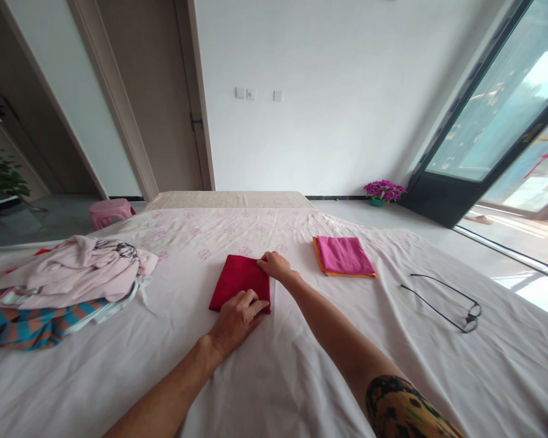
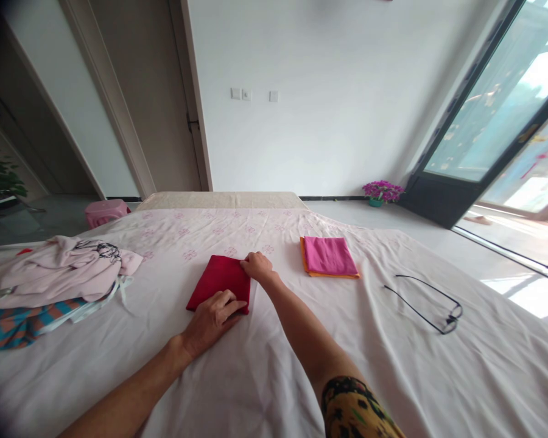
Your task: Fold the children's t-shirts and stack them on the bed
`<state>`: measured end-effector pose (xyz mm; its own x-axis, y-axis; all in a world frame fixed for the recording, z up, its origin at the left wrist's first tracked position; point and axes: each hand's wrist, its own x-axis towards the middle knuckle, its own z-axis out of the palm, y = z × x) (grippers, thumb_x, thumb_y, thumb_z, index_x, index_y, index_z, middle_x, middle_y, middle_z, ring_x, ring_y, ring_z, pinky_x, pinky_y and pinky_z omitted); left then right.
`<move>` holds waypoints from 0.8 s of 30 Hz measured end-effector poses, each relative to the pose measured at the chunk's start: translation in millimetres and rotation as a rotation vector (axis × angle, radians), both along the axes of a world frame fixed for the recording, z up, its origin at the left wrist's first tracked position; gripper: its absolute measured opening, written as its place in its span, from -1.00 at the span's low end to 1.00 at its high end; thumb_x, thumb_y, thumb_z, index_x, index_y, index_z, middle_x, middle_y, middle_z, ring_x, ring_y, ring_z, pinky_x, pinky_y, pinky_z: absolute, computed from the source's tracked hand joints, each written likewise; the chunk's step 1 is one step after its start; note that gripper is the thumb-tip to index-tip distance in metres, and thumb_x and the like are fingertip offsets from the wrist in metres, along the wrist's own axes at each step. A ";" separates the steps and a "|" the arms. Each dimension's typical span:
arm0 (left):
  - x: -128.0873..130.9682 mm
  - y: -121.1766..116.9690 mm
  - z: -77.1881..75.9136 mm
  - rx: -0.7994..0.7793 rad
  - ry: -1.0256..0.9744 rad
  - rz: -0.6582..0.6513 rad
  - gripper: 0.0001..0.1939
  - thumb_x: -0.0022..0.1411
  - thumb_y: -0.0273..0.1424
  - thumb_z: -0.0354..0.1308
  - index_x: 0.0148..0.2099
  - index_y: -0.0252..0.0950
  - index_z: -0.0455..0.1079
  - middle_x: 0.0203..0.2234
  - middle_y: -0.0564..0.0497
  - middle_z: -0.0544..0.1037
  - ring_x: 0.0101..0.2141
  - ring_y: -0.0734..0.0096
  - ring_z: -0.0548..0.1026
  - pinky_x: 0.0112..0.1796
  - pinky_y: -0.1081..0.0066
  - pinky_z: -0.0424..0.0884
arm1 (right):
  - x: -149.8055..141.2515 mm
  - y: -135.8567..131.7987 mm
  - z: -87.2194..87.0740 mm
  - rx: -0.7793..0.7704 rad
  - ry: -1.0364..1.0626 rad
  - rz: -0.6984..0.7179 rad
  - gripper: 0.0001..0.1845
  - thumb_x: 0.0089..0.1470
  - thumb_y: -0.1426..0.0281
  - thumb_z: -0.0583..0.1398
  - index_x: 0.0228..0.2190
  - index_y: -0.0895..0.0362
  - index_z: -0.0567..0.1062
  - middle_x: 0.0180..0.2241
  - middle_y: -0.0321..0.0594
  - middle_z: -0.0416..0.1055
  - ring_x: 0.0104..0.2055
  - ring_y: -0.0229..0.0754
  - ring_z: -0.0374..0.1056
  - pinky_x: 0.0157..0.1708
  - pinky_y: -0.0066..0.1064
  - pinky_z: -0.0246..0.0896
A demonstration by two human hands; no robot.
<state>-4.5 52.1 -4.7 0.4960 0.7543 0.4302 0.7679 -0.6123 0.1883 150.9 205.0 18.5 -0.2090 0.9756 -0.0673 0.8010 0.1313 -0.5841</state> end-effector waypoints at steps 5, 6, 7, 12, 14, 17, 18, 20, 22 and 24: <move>5.5 1.8 -1.8 0.023 0.041 0.052 -0.80 0.34 -0.43 0.07 -0.05 -0.17 0.46 -0.29 0.00 0.46 -0.27 0.34 0.45 -0.21 0.34 0.42 | 4.2 -1.3 2.2 -0.201 0.248 0.016 -0.74 0.11 0.22 0.20 -0.38 0.17 0.54 -0.47 -0.22 0.46 -0.39 -0.21 0.38 -0.38 -0.44 0.26; 5.9 2.1 -2.3 0.021 0.043 0.055 -0.80 0.33 -0.45 0.06 -0.05 -0.18 0.45 -0.29 0.01 0.46 -0.29 0.36 0.46 -0.22 0.35 0.42 | 4.9 -2.1 2.2 -0.245 0.301 0.014 -0.75 0.13 0.24 0.19 -0.37 0.18 0.53 -0.48 -0.22 0.46 -0.42 -0.24 0.36 -0.40 -0.45 0.27; 6.0 2.2 -2.9 0.019 0.038 0.059 -0.80 0.33 -0.47 0.06 -0.06 -0.19 0.45 -0.29 0.01 0.46 -0.30 0.37 0.46 -0.22 0.36 0.42 | 5.5 -3.1 2.2 -0.286 0.350 0.008 -0.76 0.13 0.25 0.19 -0.36 0.19 0.52 -0.48 -0.22 0.46 -0.45 -0.25 0.35 -0.41 -0.44 0.29; 3.8 1.3 -5.4 0.030 0.002 0.088 -0.85 0.32 -0.48 0.05 -0.12 -0.22 0.42 -0.33 0.03 0.45 -0.33 0.39 0.48 -0.25 0.39 0.40 | 7.9 -9.9 6.2 -0.433 0.515 -0.003 -0.79 0.04 0.28 0.28 -0.34 0.19 0.52 -0.45 -0.19 0.49 -0.42 -0.24 0.38 -0.39 -0.43 0.35; 3.2 1.0 -6.3 0.051 -0.002 0.094 -0.87 0.32 -0.47 0.06 -0.14 -0.23 0.41 -0.34 0.04 0.45 -0.35 0.40 0.48 -0.27 0.39 0.39 | 9.2 -14.6 9.6 -0.467 0.588 0.008 -0.77 0.00 0.27 0.31 -0.31 0.15 0.52 -0.40 -0.21 0.51 -0.38 -0.24 0.39 -0.37 -0.44 0.34; 2.9 1.3 -7.2 0.083 -0.008 0.092 -0.89 0.30 -0.48 0.08 -0.15 -0.22 0.40 -0.35 0.05 0.46 -0.36 0.40 0.48 -0.29 0.39 0.37 | 11.3 -24.0 14.7 -0.529 0.703 0.034 -0.70 -0.02 0.24 0.32 -0.24 0.11 0.52 -0.31 -0.23 0.51 -0.32 -0.22 0.39 -0.34 -0.42 0.32; 2.7 1.4 -7.4 0.093 -0.010 0.091 -0.89 0.30 -0.48 0.09 -0.15 -0.22 0.40 -0.35 0.05 0.46 -0.37 0.40 0.47 -0.29 0.39 0.37 | 11.7 -27.2 15.8 -0.544 0.724 0.042 -0.69 -0.02 0.23 0.32 -0.22 0.10 0.52 -0.30 -0.23 0.51 -0.31 -0.21 0.39 -0.33 -0.40 0.32; 2.4 1.6 -7.8 0.115 -0.016 0.088 -0.88 0.28 -0.50 0.09 -0.15 -0.22 0.39 -0.36 0.06 0.46 -0.38 0.40 0.47 -0.30 0.40 0.36 | 11.0 -32.6 16.7 -0.544 0.727 0.050 -0.68 0.00 0.19 0.31 -0.23 0.10 0.51 -0.33 -0.24 0.50 -0.32 -0.20 0.38 -0.33 -0.38 0.31; 1.8 1.4 -8.6 0.143 -0.026 0.093 -0.88 0.27 -0.51 0.10 -0.15 -0.22 0.38 -0.37 0.07 0.46 -0.39 0.40 0.46 -0.32 0.40 0.35 | 8.4 -36.1 16.0 -0.509 0.706 0.039 -0.68 -0.01 0.16 0.32 -0.28 0.11 0.51 -0.39 -0.25 0.48 -0.37 -0.22 0.35 -0.37 -0.39 0.27; 1.2 0.9 -9.8 0.173 -0.036 0.096 -0.87 0.26 -0.51 0.10 -0.15 -0.22 0.37 -0.38 0.07 0.46 -0.39 0.40 0.46 -0.33 0.40 0.34 | 4.7 -38.0 15.0 -0.473 0.679 0.019 -0.69 -0.03 0.16 0.33 -0.34 0.13 0.52 -0.46 -0.26 0.46 -0.43 -0.24 0.31 -0.42 -0.42 0.20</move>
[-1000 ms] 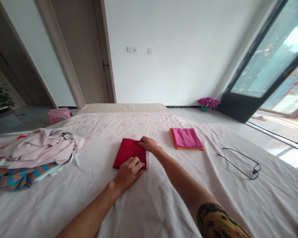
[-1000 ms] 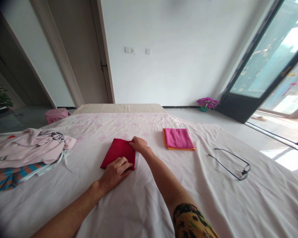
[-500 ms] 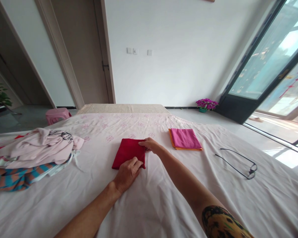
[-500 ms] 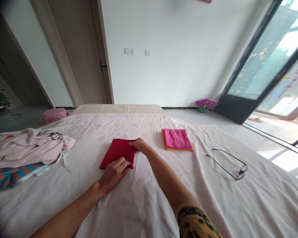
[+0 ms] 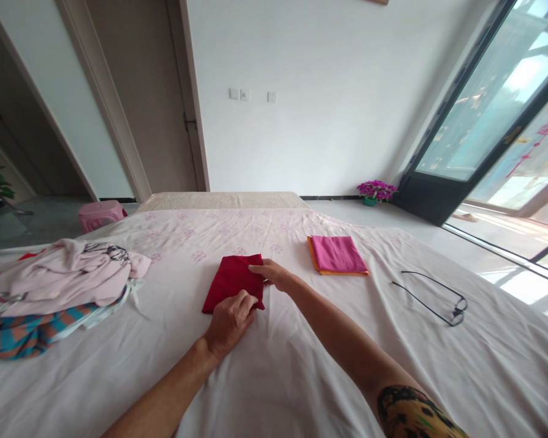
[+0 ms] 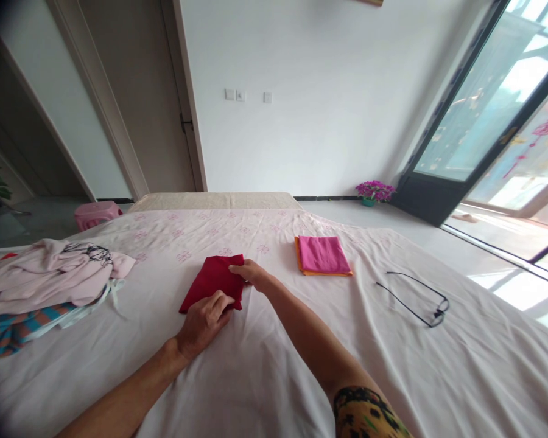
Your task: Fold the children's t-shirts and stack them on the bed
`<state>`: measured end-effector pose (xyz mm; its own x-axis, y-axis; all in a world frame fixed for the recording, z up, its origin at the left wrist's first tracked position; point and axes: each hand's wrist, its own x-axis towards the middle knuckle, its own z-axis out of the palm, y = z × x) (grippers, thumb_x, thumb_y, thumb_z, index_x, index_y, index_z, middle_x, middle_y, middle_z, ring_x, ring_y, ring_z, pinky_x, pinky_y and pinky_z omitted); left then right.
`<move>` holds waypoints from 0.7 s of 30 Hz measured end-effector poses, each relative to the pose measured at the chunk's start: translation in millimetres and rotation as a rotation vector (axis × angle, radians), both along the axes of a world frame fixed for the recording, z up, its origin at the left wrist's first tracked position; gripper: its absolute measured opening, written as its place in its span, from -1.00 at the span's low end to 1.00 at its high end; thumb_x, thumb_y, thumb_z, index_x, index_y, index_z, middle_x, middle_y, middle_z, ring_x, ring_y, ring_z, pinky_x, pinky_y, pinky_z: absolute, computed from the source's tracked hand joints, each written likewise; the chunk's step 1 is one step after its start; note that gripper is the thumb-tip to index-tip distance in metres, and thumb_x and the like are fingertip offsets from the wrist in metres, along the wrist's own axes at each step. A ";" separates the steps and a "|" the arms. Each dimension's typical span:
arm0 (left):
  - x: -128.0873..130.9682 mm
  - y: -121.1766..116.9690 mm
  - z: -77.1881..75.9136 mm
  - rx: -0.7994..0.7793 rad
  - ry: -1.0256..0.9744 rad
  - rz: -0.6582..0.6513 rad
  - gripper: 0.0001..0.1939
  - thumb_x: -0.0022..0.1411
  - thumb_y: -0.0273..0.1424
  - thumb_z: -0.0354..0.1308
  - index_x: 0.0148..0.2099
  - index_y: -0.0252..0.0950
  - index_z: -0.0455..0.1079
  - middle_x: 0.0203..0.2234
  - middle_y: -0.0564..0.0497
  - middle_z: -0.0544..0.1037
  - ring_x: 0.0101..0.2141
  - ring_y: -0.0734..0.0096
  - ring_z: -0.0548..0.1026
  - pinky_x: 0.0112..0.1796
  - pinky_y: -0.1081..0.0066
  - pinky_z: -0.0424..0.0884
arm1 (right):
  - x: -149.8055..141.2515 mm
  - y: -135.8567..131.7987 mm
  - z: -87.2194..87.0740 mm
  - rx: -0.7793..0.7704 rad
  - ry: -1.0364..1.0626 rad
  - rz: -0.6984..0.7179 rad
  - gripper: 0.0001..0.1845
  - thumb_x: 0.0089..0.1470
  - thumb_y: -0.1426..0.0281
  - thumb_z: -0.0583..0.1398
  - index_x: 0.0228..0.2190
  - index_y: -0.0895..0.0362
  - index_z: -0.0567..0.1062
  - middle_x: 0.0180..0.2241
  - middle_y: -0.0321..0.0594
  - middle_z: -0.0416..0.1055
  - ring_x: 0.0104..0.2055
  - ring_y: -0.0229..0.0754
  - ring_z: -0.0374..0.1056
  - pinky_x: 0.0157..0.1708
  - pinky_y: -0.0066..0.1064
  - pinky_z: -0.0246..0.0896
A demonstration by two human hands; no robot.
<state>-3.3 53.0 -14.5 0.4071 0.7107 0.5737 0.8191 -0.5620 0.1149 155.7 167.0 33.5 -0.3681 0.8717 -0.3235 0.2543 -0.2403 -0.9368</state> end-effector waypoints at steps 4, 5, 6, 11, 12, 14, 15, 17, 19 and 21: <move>-1.4 -1.3 -3.1 0.026 -0.003 -0.008 -0.87 0.28 -0.50 0.08 -0.14 -0.22 0.37 -0.37 0.06 0.47 -0.40 0.41 0.46 -0.32 0.40 0.34 | -4.2 -4.3 0.6 0.023 0.035 0.025 -0.67 -0.11 0.18 0.38 -0.36 0.15 0.53 -0.50 -0.27 0.45 -0.47 -0.26 0.30 -0.47 -0.45 0.14; -1.7 -1.5 -3.8 0.026 0.000 -0.008 -0.87 0.28 -0.50 0.08 -0.14 -0.22 0.37 -0.38 0.06 0.47 -0.40 0.41 0.46 -0.33 0.40 0.34 | -4.0 -6.3 0.8 0.038 0.077 0.059 -0.65 -0.14 0.19 0.39 -0.35 0.15 0.53 -0.47 -0.28 0.47 -0.45 -0.25 0.32 -0.47 -0.46 0.14; -2.0 -1.5 -4.5 0.027 0.004 -0.007 -0.88 0.28 -0.50 0.08 -0.15 -0.22 0.37 -0.38 0.06 0.47 -0.41 0.41 0.46 -0.33 0.40 0.35 | -3.7 -8.7 0.5 0.053 0.123 0.098 -0.63 -0.17 0.21 0.41 -0.33 0.15 0.53 -0.44 -0.27 0.49 -0.43 -0.24 0.34 -0.46 -0.46 0.16; -1.6 -0.9 -5.3 0.050 0.015 -0.005 -0.89 0.28 -0.49 0.08 -0.16 -0.22 0.37 -0.38 0.05 0.48 -0.41 0.41 0.46 -0.34 0.39 0.37 | -7.1 -21.5 -14.1 0.013 0.367 0.106 -0.54 -0.23 0.26 0.41 -0.24 0.14 0.50 -0.35 -0.26 0.53 -0.35 -0.17 0.42 -0.41 -0.41 0.27; -1.1 -1.1 -4.3 0.058 0.018 -0.009 -0.88 0.28 -0.49 0.08 -0.15 -0.22 0.38 -0.38 0.05 0.48 -0.42 0.41 0.46 -0.34 0.39 0.37 | -9.2 -22.9 -18.6 -0.011 0.419 0.053 -0.55 -0.25 0.29 0.41 -0.25 0.14 0.49 -0.37 -0.27 0.53 -0.35 -0.16 0.42 -0.39 -0.40 0.28; 0.0 -2.3 -0.9 0.077 0.013 -0.030 -0.86 0.29 -0.49 0.07 -0.13 -0.21 0.39 -0.37 0.04 0.49 -0.40 0.40 0.48 -0.33 0.39 0.40 | -12.2 -24.1 -25.6 -0.043 0.513 -0.076 -0.57 -0.30 0.38 0.40 -0.29 0.14 0.48 -0.41 -0.30 0.52 -0.36 -0.17 0.42 -0.34 -0.37 0.32; 0.3 -3.2 1.3 0.090 0.000 -0.045 -0.84 0.30 -0.49 0.06 -0.10 -0.21 0.39 -0.35 0.03 0.50 -0.37 0.39 0.49 -0.31 0.38 0.41 | -12.2 -23.9 -27.0 -0.053 0.547 -0.137 -0.58 -0.32 0.41 0.39 -0.30 0.13 0.48 -0.42 -0.31 0.52 -0.36 -0.18 0.42 -0.31 -0.36 0.33; 0.0 -5.3 5.7 0.123 -0.044 -0.076 -0.79 0.31 -0.49 0.05 -0.04 -0.21 0.38 -0.29 0.00 0.52 -0.30 0.37 0.52 -0.23 0.37 0.45 | -6.7 -21.9 -24.6 -0.056 0.588 -0.216 -0.59 -0.31 0.45 0.37 -0.30 0.12 0.48 -0.42 -0.32 0.53 -0.36 -0.19 0.43 -0.27 -0.35 0.36; -2.0 -7.1 8.6 0.149 -0.093 -0.097 -0.74 0.31 -0.51 0.03 0.03 -0.22 0.36 -0.22 -0.03 0.54 -0.22 0.36 0.53 -0.15 0.36 0.45 | 7.2 -18.1 -15.6 -0.051 0.600 -0.234 -0.62 -0.29 0.46 0.37 -0.30 0.12 0.49 -0.41 -0.30 0.54 -0.35 -0.18 0.44 -0.24 -0.33 0.38; -5.2 -7.8 9.0 0.154 -0.126 -0.105 -0.70 0.31 -0.54 0.00 0.05 -0.22 0.34 -0.20 -0.04 0.54 -0.19 0.37 0.53 -0.11 0.36 0.45 | 28.9 -12.1 -2.6 -0.051 0.578 -0.224 -0.64 -0.25 0.47 0.36 -0.30 0.13 0.50 -0.41 -0.26 0.55 -0.33 -0.14 0.46 -0.22 -0.30 0.40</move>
